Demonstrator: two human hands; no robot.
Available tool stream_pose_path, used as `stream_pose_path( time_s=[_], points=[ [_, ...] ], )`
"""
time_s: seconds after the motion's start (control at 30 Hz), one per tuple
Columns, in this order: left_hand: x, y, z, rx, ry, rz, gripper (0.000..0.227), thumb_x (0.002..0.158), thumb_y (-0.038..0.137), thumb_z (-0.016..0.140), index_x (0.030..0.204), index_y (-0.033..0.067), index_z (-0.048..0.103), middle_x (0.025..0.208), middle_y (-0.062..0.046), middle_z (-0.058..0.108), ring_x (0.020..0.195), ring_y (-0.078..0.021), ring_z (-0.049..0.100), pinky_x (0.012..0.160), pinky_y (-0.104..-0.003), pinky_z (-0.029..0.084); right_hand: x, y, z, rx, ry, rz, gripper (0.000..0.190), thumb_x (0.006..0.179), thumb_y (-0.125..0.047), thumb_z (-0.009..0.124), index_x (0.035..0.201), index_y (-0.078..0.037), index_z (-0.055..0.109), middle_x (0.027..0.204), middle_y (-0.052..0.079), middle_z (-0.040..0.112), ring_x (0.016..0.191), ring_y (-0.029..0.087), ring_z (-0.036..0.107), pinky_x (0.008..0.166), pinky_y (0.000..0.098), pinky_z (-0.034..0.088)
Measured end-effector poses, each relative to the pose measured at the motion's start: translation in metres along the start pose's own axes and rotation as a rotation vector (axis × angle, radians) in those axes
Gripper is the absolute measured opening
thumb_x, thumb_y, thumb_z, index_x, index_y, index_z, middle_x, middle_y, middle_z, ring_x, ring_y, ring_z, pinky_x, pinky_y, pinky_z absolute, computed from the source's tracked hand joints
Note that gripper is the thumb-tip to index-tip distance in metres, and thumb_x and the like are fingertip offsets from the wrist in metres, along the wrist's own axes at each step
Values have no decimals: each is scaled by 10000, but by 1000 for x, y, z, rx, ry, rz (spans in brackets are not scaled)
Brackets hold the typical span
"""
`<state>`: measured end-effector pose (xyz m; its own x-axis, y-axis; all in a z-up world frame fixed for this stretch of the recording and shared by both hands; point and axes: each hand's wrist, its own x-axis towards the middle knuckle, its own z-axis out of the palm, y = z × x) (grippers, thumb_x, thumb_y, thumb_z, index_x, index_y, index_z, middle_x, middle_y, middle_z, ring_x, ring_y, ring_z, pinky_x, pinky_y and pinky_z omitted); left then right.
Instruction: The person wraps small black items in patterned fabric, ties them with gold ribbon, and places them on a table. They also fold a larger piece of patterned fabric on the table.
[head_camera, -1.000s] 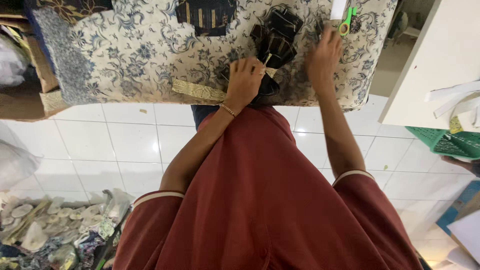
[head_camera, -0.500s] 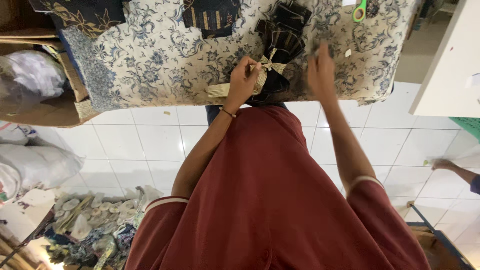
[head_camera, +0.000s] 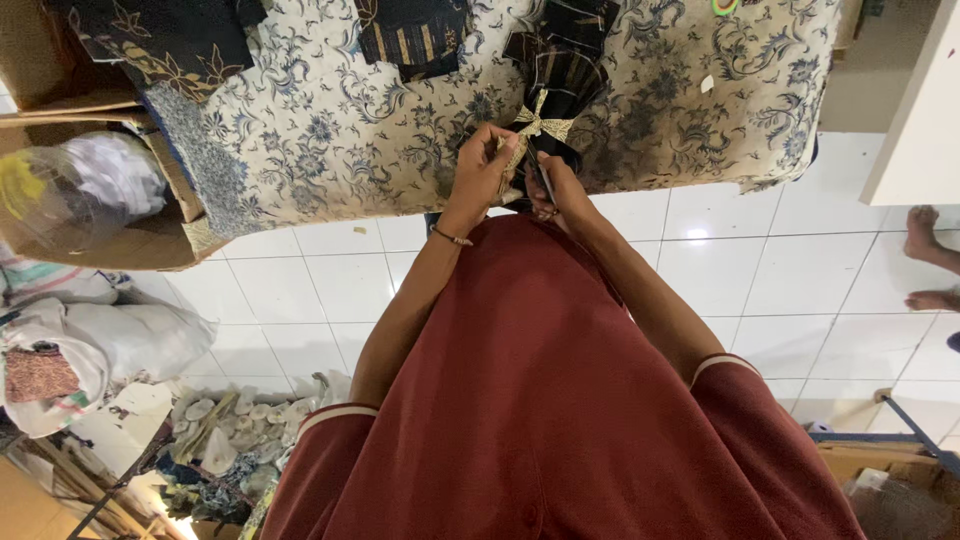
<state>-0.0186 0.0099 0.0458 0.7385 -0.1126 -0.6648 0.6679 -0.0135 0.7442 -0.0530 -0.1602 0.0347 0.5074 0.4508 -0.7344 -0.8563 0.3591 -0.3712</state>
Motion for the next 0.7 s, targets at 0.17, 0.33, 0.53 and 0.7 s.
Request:
stream_pose_path(
  time_s=[0.17,0.33,0.53,0.7],
  points=[
    [-14,7,1,104,8,111,136,1054,182,610,1027,49,611,697,11,523,560,-55,434,517,-259,383,3,0,9,-33,-3,-52,376,1091,-373,343,843,-120,470,616,-31,366,494,97,260,478,282,265],
    [-14,5,-8,319,46,378,149,1054,175,649,1040,30,616,760,3,586,634,-53,507,577,-256,426,3,-3,14,76,-55,-6,336,1078,-357,370,875,-122,500,618,-28,374,507,97,278,487,278,267],
    [-19,-2,-12,349,12,296,158,1051,178,646,1037,22,628,733,-2,582,598,-65,462,558,-272,395,6,-4,10,83,-36,-33,338,1129,-367,419,870,-151,447,661,-39,387,535,96,292,515,285,306],
    [-20,-6,-13,228,-7,123,153,1046,190,615,1043,38,625,688,7,576,542,-52,462,510,-260,384,14,-4,17,184,-64,-9,371,1070,-480,453,876,-166,488,570,-30,370,442,88,247,450,266,266]
  ],
)
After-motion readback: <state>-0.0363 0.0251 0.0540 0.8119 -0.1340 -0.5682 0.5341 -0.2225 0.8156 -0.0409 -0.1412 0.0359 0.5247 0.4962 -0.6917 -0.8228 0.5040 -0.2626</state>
